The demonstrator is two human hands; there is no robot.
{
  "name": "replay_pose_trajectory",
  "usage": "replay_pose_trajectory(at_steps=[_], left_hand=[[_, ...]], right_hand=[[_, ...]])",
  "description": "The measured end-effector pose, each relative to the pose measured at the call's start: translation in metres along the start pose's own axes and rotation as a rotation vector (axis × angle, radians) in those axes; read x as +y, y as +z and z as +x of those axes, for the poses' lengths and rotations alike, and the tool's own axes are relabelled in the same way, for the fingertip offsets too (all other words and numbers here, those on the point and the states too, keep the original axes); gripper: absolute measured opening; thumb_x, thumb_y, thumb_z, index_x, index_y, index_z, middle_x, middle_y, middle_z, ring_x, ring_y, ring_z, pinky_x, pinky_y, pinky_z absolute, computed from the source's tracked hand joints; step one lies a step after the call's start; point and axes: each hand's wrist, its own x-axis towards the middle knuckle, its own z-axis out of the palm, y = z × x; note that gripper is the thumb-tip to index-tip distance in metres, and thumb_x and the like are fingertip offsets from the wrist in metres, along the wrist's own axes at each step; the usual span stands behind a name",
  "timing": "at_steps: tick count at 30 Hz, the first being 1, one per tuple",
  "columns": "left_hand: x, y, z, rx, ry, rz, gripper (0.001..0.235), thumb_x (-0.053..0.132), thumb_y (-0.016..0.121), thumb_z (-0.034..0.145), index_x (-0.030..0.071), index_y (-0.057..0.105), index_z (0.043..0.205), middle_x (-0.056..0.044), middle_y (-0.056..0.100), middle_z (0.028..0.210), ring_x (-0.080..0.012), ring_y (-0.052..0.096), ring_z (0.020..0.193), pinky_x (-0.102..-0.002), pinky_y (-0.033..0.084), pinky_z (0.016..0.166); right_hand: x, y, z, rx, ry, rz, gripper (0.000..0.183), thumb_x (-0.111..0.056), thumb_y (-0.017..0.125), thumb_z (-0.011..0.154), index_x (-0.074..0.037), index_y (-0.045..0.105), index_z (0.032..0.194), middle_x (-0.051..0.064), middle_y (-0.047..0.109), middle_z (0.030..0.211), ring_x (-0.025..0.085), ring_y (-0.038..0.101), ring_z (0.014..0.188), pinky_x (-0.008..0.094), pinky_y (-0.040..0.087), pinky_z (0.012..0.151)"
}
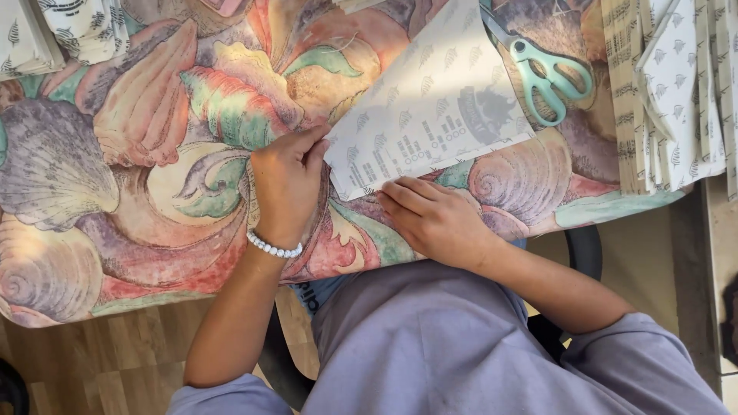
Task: Folding printed paper sheets into specific shapes and trimming them with scissors at a workstation.
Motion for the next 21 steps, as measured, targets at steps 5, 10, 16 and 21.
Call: replay_pose_trajectory(at_steps=[5, 10, 16, 21], left_hand=[[0.017, 0.008, -0.024, 0.003, 0.049, 0.06, 0.015, -0.003, 0.071, 0.096, 0.004, 0.081, 0.105, -0.015, 0.079, 0.095, -0.0311, 0.077, 0.094, -0.035, 0.061, 0.08], [0.031, 0.013, -0.05, -0.082, 0.167, 0.198, 0.019, 0.0, 0.066, 0.096, 0.007, 0.079, 0.107, -0.013, 0.078, 0.096, -0.0317, 0.074, 0.102, -0.04, 0.06, 0.088], [0.019, 0.026, -0.061, 0.002, 0.314, 0.256, 0.012, 0.012, 0.069, 0.099, 0.01, 0.078, 0.107, -0.007, 0.076, 0.098, -0.029, 0.074, 0.103, -0.041, 0.06, 0.09], [0.015, 0.026, -0.063, -0.007, 0.318, 0.242, 0.015, 0.01, 0.062, 0.102, 0.009, 0.077, 0.105, -0.006, 0.075, 0.097, -0.0295, 0.073, 0.102, -0.043, 0.059, 0.091]], right_hand=[[-0.004, -0.001, -0.001, 0.035, 0.019, -0.005, 0.023, -0.013, 0.064, 0.1, -0.002, 0.074, 0.117, 0.013, 0.071, 0.117, 0.028, 0.07, 0.11, 0.035, 0.057, 0.094], [-0.007, -0.003, 0.001, 0.035, 0.064, 0.02, 0.021, -0.011, 0.065, 0.1, -0.001, 0.075, 0.115, 0.014, 0.073, 0.117, 0.03, 0.071, 0.109, 0.038, 0.058, 0.092], [-0.008, -0.005, 0.003, 0.032, 0.079, 0.033, 0.017, -0.01, 0.066, 0.099, -0.002, 0.075, 0.111, 0.012, 0.074, 0.112, 0.029, 0.073, 0.103, 0.038, 0.06, 0.086], [-0.005, -0.013, 0.006, 0.047, 0.089, 0.114, 0.018, -0.007, 0.06, 0.101, -0.003, 0.076, 0.108, 0.012, 0.072, 0.109, 0.029, 0.073, 0.097, 0.038, 0.06, 0.081]])
